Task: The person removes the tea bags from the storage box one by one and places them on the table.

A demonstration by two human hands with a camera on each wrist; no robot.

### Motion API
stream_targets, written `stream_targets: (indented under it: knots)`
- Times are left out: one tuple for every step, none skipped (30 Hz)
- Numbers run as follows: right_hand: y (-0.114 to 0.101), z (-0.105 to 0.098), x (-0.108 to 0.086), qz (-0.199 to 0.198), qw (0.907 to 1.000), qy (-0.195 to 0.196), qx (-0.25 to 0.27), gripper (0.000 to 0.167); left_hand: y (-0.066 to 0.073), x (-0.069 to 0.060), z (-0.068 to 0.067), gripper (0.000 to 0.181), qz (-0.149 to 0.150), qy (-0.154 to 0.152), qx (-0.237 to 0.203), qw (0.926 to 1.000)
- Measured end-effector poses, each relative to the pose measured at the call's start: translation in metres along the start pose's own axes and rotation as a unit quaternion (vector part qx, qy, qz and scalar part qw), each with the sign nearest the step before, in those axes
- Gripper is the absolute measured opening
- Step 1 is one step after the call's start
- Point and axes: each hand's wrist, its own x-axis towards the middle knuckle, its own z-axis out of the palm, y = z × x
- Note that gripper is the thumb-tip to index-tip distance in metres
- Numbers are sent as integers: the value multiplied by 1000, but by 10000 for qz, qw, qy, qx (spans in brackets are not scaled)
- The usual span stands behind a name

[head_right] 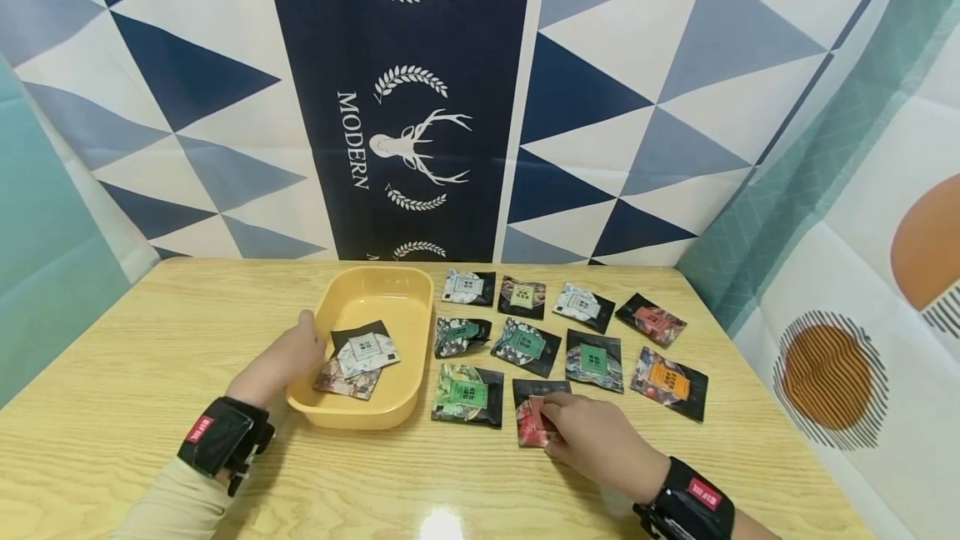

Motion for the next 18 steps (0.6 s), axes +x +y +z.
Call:
stream_targets:
  knots:
    - [0, 0, 0, -12, 10000, 43, -24, 38, 0, 0, 0, 45, 8, -5, -13, 10000]
    - [0, 0, 0, -8, 9999, 92, -50, 38, 0, 0, 0, 45, 3, -14, -29, 10000]
    - [0, 0, 1, -7, 9999, 153, -79, 38, 1, 0, 0, 44, 4, -9, -19, 10000]
    - [-1, 0, 2, -6, 9997, 233, -96, 37, 1, -1, 0, 44, -7, -15, -26, 10000]
    - [-2, -1, 3, -4, 9994, 324, -111, 36, 1, -1, 0, 44, -4, -14, -13, 10000]
    - [-3, -2, 4, -23, 9991, 418, -111, 34, 1, -1, 0, 42, -4, -10, -9, 10000]
    - [-4, -3, 6, -47, 9986, 526, -86, 31, 1, -2, 0, 41, 11, 7, 22, 10000]
    - [-6, -5, 8, -67, 9980, 626, -35, 27, 1, -2, -1, 40, 36, 31, 59, 10000]
    - [-8, -7, 10, -113, 9971, 746, -17, 25, 1, -2, -1, 39, 52, 43, 76, 9999]
    - [-10, -10, 13, -175, 9960, 877, 4, 22, 1, -2, -1, 38, 73, 41, 79, 9999]
    - [-13, -12, 16, -232, 9947, 1000, 27, 19, 1, -3, -1, 38, 83, 51, 85, 9999]
    - [-16, -15, 19, -296, 9930, 1141, 72, 16, 2, -3, -1, 37, 88, 51, 70, 9999]
    - [-19, -17, 23, -372, 9906, 1310, 94, 15, 2, -3, -1, 38, 105, 66, 75, 9999]
    - [-23, -20, 28, -452, 9878, 1487, 132, 14, 2, -3, -1, 38, 107, 66, 55, 9999]
    - [-27, -21, 33, -532, 9845, 1666, 126, 14, 2, -4, -1, 38, 109, 69, 59, 9999]
    - [-31, -23, 38, -634, 9811, 1819, 164, 14, 2, -4, -1, 40, 132, 84, 89, 9998]
    - [-35, -24, 43, -725, 9775, 1971, 186, 14, 2, -4, 0, 42, 154, 99, 117, 9998]
    - [-40, -25, 48, -853, 9741, 2085, 215, 14, 2, -3, 0, 42, 182, 105, 134, 9997]
